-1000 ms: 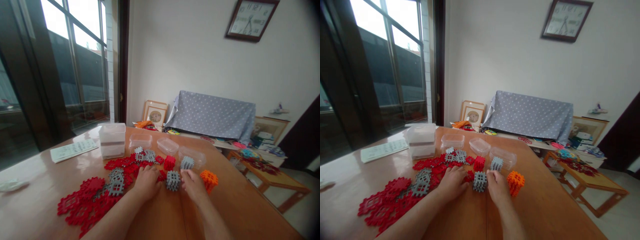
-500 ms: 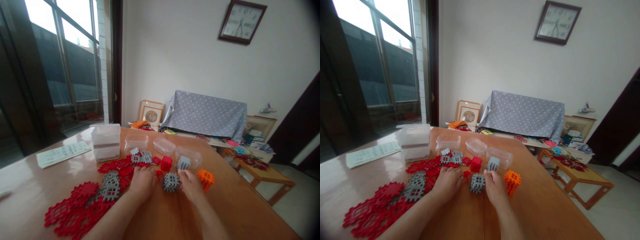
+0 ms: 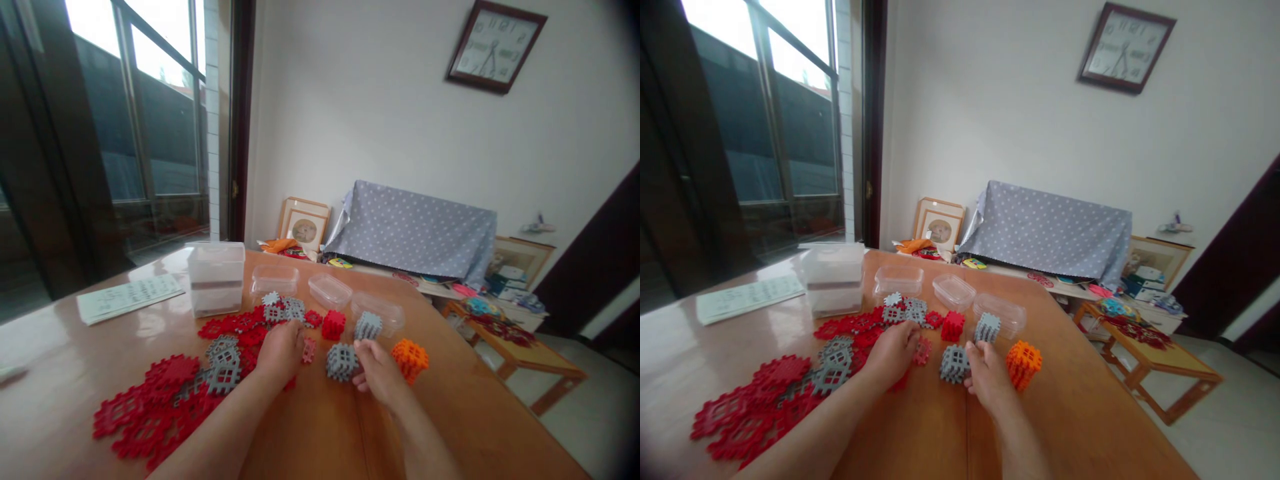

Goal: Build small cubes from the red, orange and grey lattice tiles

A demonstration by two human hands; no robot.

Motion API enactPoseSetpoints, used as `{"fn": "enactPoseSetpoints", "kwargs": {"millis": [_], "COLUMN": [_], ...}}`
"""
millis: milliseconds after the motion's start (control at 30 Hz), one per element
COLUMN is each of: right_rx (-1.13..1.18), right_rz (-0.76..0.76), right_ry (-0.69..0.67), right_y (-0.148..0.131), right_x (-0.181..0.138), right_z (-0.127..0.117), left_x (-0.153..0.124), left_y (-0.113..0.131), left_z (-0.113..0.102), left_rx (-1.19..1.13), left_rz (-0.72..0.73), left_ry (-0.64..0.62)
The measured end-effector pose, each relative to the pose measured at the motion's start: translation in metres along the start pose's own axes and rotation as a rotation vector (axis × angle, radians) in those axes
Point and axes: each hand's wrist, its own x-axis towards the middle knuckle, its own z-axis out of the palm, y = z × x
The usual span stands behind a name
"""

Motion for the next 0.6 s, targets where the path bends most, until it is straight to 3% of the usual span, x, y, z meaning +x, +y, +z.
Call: {"fn": "enactPoseSetpoints", "kwargs": {"millis": [100,167,433,600], "right_rx": [-0.029,-0.059,-0.209,-0.257], "right_rz": [0.02,0.041,0.04,-0.01], "right_ry": [-0.011,-0.045,-0.229,-0.258], "right_y": [0.001,0.004,0.02,0.02], "right_x": [0.001,0.001,-0.001,0.002], "right_z": [-0.007,-0.013,-0.019,-0.009], "left_x": [0.0,-0.003,-0.03,-0.03], "left_y": [0.005,0.011,0.033,0.035], "left_z": [0.0,0.003,0.031,0.039], "left_rx": [-0.017,-0.097,-0.279,-0.347], "left_rz": [0.105,0.145,0.115,0.102], "left_ry": [0.128,0.126,-0.198,-0.245]}}
